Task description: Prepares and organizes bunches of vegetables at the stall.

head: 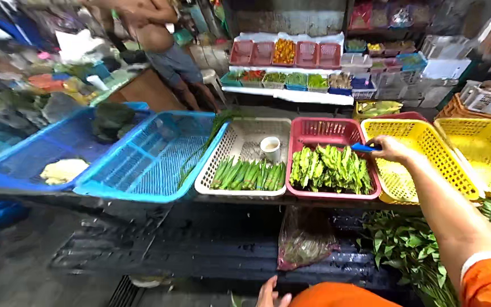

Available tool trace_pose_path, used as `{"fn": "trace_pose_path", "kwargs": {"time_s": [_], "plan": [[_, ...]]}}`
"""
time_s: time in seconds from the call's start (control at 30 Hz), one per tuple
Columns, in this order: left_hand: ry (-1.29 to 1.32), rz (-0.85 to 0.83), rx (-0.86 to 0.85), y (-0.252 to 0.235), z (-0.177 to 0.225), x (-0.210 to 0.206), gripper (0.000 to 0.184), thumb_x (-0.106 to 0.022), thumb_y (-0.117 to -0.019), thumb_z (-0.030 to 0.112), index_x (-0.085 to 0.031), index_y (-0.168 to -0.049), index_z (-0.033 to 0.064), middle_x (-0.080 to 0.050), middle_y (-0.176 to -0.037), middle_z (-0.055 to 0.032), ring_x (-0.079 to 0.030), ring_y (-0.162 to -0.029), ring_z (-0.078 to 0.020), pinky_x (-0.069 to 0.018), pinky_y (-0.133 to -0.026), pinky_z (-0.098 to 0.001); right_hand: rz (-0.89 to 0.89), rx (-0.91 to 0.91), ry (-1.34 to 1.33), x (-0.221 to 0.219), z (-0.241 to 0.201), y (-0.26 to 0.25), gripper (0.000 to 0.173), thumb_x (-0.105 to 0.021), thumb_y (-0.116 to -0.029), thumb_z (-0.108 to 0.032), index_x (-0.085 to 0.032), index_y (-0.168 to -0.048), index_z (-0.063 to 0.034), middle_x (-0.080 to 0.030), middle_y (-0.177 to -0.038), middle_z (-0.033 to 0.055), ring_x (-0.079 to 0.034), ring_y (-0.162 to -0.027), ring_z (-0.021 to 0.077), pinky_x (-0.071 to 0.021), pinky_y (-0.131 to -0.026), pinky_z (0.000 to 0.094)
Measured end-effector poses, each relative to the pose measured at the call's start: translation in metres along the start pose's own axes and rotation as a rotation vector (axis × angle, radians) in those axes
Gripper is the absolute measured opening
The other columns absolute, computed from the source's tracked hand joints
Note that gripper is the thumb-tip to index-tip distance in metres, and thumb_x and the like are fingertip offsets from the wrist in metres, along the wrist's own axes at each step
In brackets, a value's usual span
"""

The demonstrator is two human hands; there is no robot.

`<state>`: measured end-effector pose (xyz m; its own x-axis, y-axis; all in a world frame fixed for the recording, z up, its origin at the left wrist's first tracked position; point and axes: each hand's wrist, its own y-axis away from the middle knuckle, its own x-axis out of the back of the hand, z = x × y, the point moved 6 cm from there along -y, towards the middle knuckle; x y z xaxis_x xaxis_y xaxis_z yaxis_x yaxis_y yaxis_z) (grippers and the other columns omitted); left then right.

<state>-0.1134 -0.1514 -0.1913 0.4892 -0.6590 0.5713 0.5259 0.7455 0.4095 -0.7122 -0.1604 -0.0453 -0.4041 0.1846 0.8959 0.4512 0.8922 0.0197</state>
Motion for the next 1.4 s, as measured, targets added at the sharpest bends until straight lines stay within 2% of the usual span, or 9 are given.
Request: {"fn": "trace_pose_path", "kwargs": {"time_s": [0.1, 0.2, 0.37, 0.47, 0.6, 0.8, 1.13, 1.27, 1.4], "plan": [[-0.010, -0.032, 0.014, 0.000, 0.006, -0.005, 0.064, -0.070, -0.0962, 0.030, -0.046, -0.149, 0.0023, -0.056, -0.143, -0.0211, -0.065, -0.117, -0.0316, -0.0548, -0.099, -0.0484, -0.054, -0.033, 0.025, -0.018, -0.005, 0.001, 0.045, -0.074, -0.0940, -0.017, -0.061, -0.134, -0.0012, -0.067, -0.110, 0.0265, -0.066, -0.100, 0.0442, -0.0497, -0.091, 0.0673], [-0.005, -0.075, 0.047, 0.004, -0.006, -0.011, 0.061, -0.069, -0.0972, 0.028, -0.047, -0.148, 0.0030, -0.055, -0.143, -0.0207, -0.065, -0.118, -0.0306, -0.0548, -0.098, -0.0459, 0.102, -0.038, 0.137, -0.007, -0.034, 0.031, 0.056, -0.076, -0.0930, -0.031, -0.059, -0.137, 0.0000, -0.059, -0.130, 0.0329, -0.057, -0.119, 0.0536, -0.0425, -0.099, 0.0747], [0.004, -0.161, 0.158, 0.015, -0.056, -0.027, 0.057, -0.068, -0.0986, 0.029, -0.050, -0.146, 0.0021, -0.058, -0.141, -0.0193, -0.066, -0.117, -0.0289, -0.0535, -0.102, -0.0451, 0.517, 0.306, 0.164, -0.030, -0.153, 0.142, 0.035, -0.057, -0.1021, -0.020, -0.062, -0.126, 0.0051, -0.065, -0.118, 0.0286, -0.064, -0.110, 0.0435, -0.0522, -0.097, 0.0579], [0.059, -0.162, 0.219, 0.006, -0.082, -0.033, 0.050, -0.067, -0.0996, 0.027, -0.055, -0.141, 0.0034, -0.063, -0.135, -0.0171, -0.068, -0.115, -0.0259, -0.0543, -0.102, -0.0438, 0.257, 0.486, 0.134, -0.142, -0.186, 0.175, 0.026, -0.064, -0.0945, -0.020, -0.073, -0.111, -0.0014, -0.072, -0.107, 0.0218, -0.069, -0.103, 0.0396, -0.0561, -0.089, 0.0571], [0.082, -0.085, 0.230, -0.043, -0.111, -0.035, 0.038, -0.061, -0.1024, 0.020, -0.060, -0.135, 0.0011, -0.068, -0.127, -0.0173, -0.068, -0.115, -0.0260, -0.0531, -0.103, -0.0438, -0.358, 0.191, -0.078, -0.308, -0.144, 0.172, 0.033, -0.057, -0.1013, -0.022, -0.068, -0.126, -0.0033, -0.067, -0.125, 0.0182, -0.065, -0.117, 0.0311, -0.0500, -0.106, 0.0486], [0.074, 0.010, 0.299, -0.147, -0.124, -0.045, 0.033, -0.053, -0.1061, 0.019, -0.063, -0.132, 0.0026, -0.067, -0.127, -0.0178, -0.065, -0.120, -0.0282, -0.0478, -0.108, -0.0471, -0.427, -0.305, -0.327, -0.417, -0.091, 0.184, 0.036, -0.060, -0.0997, -0.018, -0.062, -0.131, -0.0004, -0.062, -0.130, 0.0201, -0.066, -0.111, 0.0290, -0.0537, -0.099, 0.0431], [-0.136, 0.117, 0.318, -0.283, -0.065, -0.084, 0.046, -0.063, -0.0994, 0.035, -0.062, -0.136, 0.0068, -0.055, -0.145, -0.0191, -0.053, -0.135, -0.0350, -0.0463, -0.110, -0.0518, -0.572, -0.355, -0.300, -0.423, -0.074, 0.154, 0.038, -0.058, -0.1022, -0.019, -0.059, -0.136, -0.0001, -0.065, -0.130, 0.0208, -0.063, -0.121, 0.0307, -0.0484, -0.109, 0.0483], [-0.200, 0.121, 0.314, -0.294, -0.065, -0.099, 0.046, -0.062, -0.0957, 0.016, -0.060, -0.141, 0.0108, -0.051, -0.150, -0.0185, -0.054, -0.132, -0.0380, -0.0504, -0.103, -0.0547, -0.569, -0.266, -0.341, -0.414, -0.088, 0.161, 0.034, -0.060, -0.1013, -0.014, -0.061, -0.131, 0.0032, -0.067, -0.125, 0.0220, -0.066, -0.117, 0.0326, -0.0509, -0.106, 0.0493], [0.079, 0.228, 0.353, -0.286, -0.070, -0.085, 0.045, -0.060, -0.0955, 0.012, -0.060, -0.140, 0.0117, -0.061, -0.139, -0.0158, -0.059, -0.128, -0.0335, -0.0501, -0.105, -0.0547, -0.545, -0.165, -0.392, -0.406, -0.101, 0.168, 0.032, -0.060, -0.1000, -0.012, -0.064, -0.124, 0.0087, -0.068, -0.117, 0.0267, -0.068, -0.108, 0.0354, -0.0532, -0.100, 0.0520]]}}
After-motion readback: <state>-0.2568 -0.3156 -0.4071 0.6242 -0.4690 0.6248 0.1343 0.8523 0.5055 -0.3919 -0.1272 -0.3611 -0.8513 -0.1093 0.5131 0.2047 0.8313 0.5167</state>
